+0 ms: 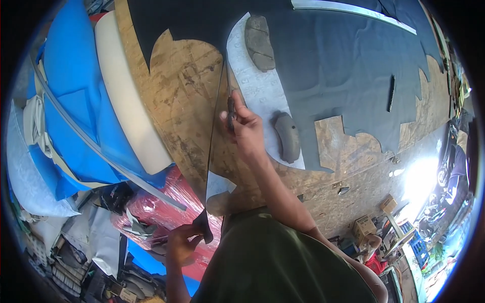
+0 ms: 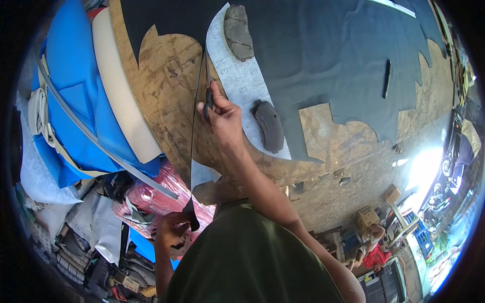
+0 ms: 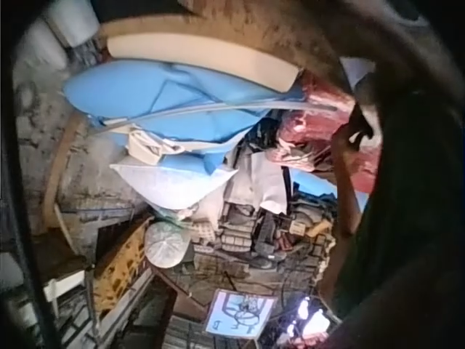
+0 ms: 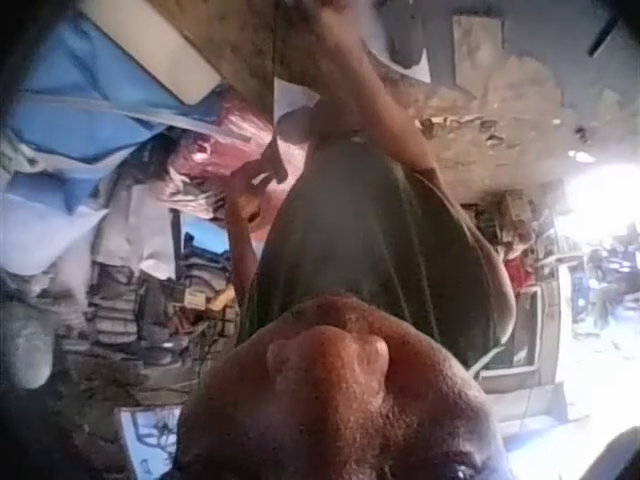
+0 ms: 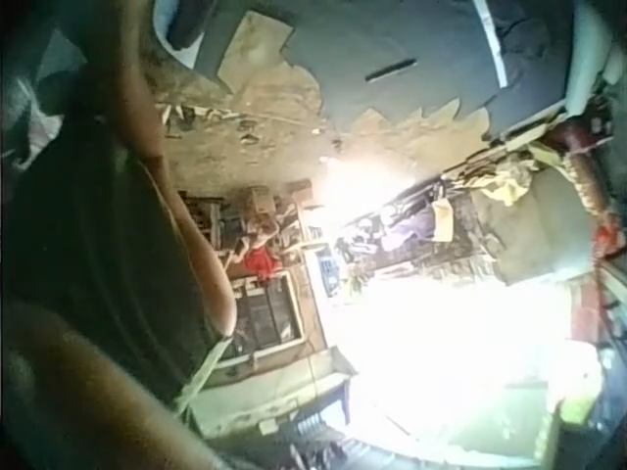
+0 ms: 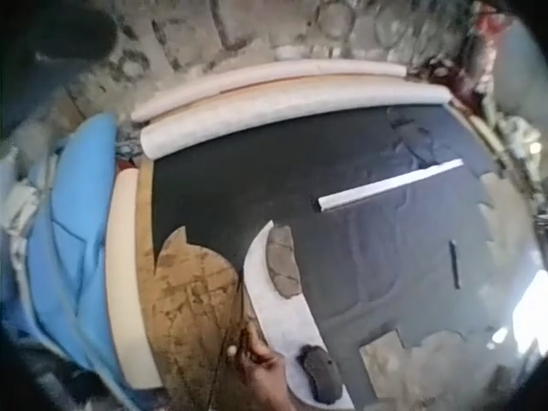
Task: Cutting fabric pieces using cardboard patterns and scissors on a workbench.
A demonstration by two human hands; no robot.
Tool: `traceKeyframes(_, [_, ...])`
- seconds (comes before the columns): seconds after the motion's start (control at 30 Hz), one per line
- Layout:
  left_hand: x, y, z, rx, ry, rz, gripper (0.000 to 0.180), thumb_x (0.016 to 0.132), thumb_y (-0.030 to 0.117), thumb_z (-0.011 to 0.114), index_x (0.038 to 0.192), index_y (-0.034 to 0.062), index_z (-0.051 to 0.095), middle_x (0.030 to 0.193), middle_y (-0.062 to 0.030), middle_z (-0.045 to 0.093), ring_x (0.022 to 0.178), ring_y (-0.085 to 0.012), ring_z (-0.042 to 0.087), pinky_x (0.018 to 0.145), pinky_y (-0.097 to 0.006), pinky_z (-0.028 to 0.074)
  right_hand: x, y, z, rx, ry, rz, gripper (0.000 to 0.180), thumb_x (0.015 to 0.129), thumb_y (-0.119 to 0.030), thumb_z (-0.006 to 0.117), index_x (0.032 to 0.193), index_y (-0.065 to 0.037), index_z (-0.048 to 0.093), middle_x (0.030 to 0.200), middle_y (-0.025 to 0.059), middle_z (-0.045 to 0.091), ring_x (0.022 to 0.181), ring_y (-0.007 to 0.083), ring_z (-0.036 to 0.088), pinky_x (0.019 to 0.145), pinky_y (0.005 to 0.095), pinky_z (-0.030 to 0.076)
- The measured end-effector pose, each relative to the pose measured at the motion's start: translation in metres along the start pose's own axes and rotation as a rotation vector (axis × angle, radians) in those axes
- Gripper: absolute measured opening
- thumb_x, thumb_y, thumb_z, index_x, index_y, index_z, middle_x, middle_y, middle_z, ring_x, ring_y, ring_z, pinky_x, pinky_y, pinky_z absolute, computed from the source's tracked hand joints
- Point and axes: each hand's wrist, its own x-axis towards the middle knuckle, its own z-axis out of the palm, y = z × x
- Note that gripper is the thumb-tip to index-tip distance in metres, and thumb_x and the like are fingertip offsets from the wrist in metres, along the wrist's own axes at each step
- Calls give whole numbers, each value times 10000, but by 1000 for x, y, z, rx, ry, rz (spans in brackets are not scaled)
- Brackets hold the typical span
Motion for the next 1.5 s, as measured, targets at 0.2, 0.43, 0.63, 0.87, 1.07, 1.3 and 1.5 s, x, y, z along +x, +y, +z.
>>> traceKeyframes(0.2, [2,9,-29,89,30,48,324,711,-127,757,992,30,792,963,-74,791,746,-205,694,707,-306,544,6,17,14,-144,67,-74,628,977,22,691,1562,-145,535,890,-59,668,596,15,441,482,167,303])
traceKeyframes(0.43, [2,-7,-58,46,24,41,309,718,-123,757,984,32,794,936,-70,792,714,-208,689,684,-308,546,17,41,41,-24,121,-138,645,978,23,693,1579,-116,503,834,-69,607,590,10,418,493,164,307])
traceKeyframes(0.63, [10,-12,-79,62,2,12,310,752,-125,748,1000,52,806,940,-71,798,738,-232,711,714,-316,566,28,54,60,-69,173,-233,664,981,21,695,1594,-101,471,825,-65,597,596,15,409,511,165,314])
traceKeyframes(0.87, [14,-34,-100,77,-26,-43,303,763,-133,753,997,53,803,917,-79,796,734,-231,709,708,-314,570,40,42,83,1,214,-238,699,979,1,717,1609,-98,432,807,-71,577,609,18,414,531,164,328])
traceKeyframes(1.07, [24,-28,-109,86,-18,10,290,772,-117,764,998,60,803,910,-77,796,717,-231,703,696,-314,571,53,56,90,-9,238,-340,717,979,-17,730,1616,-101,412,787,-77,559,616,14,419,538,161,341])
traceKeyframes(1.3, [23,-35,-120,138,12,-26,251,764,-74,788,979,55,804,907,-76,797,700,-229,704,681,-308,566,66,49,102,87,231,-323,724,985,-51,735,1622,-99,395,777,-65,575,610,17,426,540,161,356])
traceKeyframes(1.5, [24,-22,-132,214,49,-164,209,754,-42,800,945,43,807,893,-78,798,703,-229,711,674,-310,559,70,38,123,157,269,-308,734,988,-24,714,1624,-24,348,814,-66,529,669,30,374,626,154,323])
